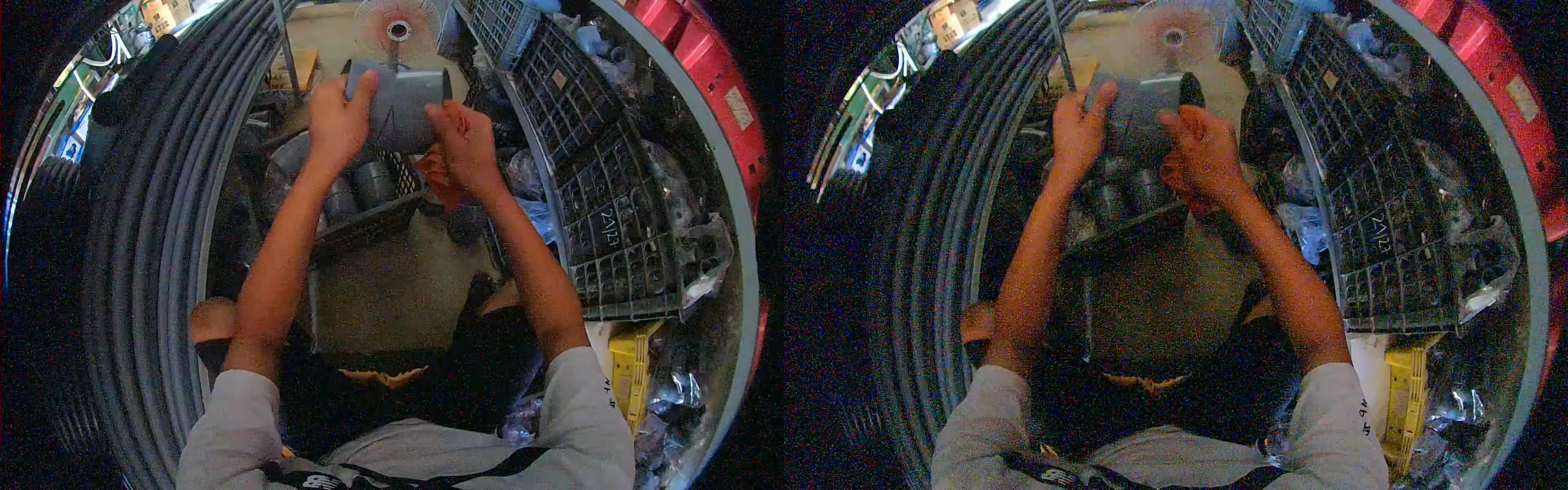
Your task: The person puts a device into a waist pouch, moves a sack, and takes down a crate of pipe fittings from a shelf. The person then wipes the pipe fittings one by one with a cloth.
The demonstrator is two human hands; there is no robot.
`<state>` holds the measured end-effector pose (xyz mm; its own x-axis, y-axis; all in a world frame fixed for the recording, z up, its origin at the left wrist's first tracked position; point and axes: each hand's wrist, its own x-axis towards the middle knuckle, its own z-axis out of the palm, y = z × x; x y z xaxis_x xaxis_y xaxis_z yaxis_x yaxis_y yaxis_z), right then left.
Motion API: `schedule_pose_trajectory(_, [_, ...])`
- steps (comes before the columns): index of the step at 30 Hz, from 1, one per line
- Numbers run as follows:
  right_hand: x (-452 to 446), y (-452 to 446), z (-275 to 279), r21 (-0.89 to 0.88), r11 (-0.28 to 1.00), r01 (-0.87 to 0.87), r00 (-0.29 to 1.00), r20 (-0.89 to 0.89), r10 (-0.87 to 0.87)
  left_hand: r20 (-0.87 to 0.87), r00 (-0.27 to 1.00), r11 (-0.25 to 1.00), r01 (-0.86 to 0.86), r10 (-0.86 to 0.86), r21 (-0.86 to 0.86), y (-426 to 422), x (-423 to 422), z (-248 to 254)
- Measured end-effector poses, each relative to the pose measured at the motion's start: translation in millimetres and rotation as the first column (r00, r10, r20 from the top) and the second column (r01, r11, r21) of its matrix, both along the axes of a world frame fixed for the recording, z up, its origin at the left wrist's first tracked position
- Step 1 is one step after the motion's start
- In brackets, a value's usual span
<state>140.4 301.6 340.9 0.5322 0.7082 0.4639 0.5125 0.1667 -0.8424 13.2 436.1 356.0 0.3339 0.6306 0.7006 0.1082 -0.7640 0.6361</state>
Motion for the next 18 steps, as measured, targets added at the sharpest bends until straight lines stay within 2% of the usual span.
schedule_pose_trajectory(1, [0, 2, 0, 0.063, 0.997, 0.037, 0.999, -0.019, -0.036, -0.029, 0.999, 0.999, 0.032, -0.031, 0.016, -5, -1, 3])
schedule_pose_trajectory(4, [21, 10, -6, 0.063, 0.972, 0.227, 0.974, -0.004, -0.227, -0.094, 0.992, 0.990, 0.094, -0.084, 0.109, -22, -1, 14])
schedule_pose_trajectory(5, [26, 7, -1, -0.001, 0.974, 0.227, 0.952, -0.210, -0.222, -0.103, 0.992, 0.981, 0.089, -0.072, 0.173, -22, 2, 8])
schedule_pose_trajectory(6, [31, 3, 5, -0.063, 0.975, 0.213, 0.887, -0.407, -0.220, -0.111, 0.992, 0.968, 0.084, -0.059, 0.237, -23, 5, 3])
schedule_pose_trajectory(7, [35, 0, 10, -0.120, 0.975, 0.185, 0.781, -0.584, -0.220, -0.130, 0.984, 0.960, 0.148, -0.120, 0.236, -23, 7, -1])
schedule_pose_trajectory(8, [18, -7, 30, -0.057, 0.986, 0.156, 0.620, -0.771, -0.142, -0.147, 0.972, 0.949, 0.211, -0.180, 0.233, -24, 9, -4])
schedule_pose_trajectory(9, [22, -6, 27, 0.030, 0.994, 0.107, 0.594, -0.803, -0.040, -0.164, 0.957, 0.935, 0.273, -0.240, 0.227, -25, 12, -7])
schedule_pose_trajectory(11, [39, -7, 17, 0.203, 0.979, 0.019, 0.525, -0.835, 0.163, -0.071, 0.977, 0.965, 0.209, -0.200, 0.156, -30, 15, -12])
schedule_pose_trajectory(12, [45, -13, 16, 0.189, 0.981, -0.048, 0.561, -0.807, 0.183, -0.026, 0.984, 0.977, 0.178, -0.176, 0.118, -32, 16, -13])
schedule_pose_trajectory(15, [36, -9, 8, 0.141, 0.981, -0.135, 0.637, -0.746, 0.195, 0.122, 0.993, 0.988, 0.018, 0.001, -0.153, -21, 29, -32])
schedule_pose_trajectory(18, [26, -9, 5, 0.075, 0.961, -0.265, 0.802, -0.536, 0.263, -0.023, 1.000, 0.921, -0.017, 0.009, -0.390, -8, 28, -46])
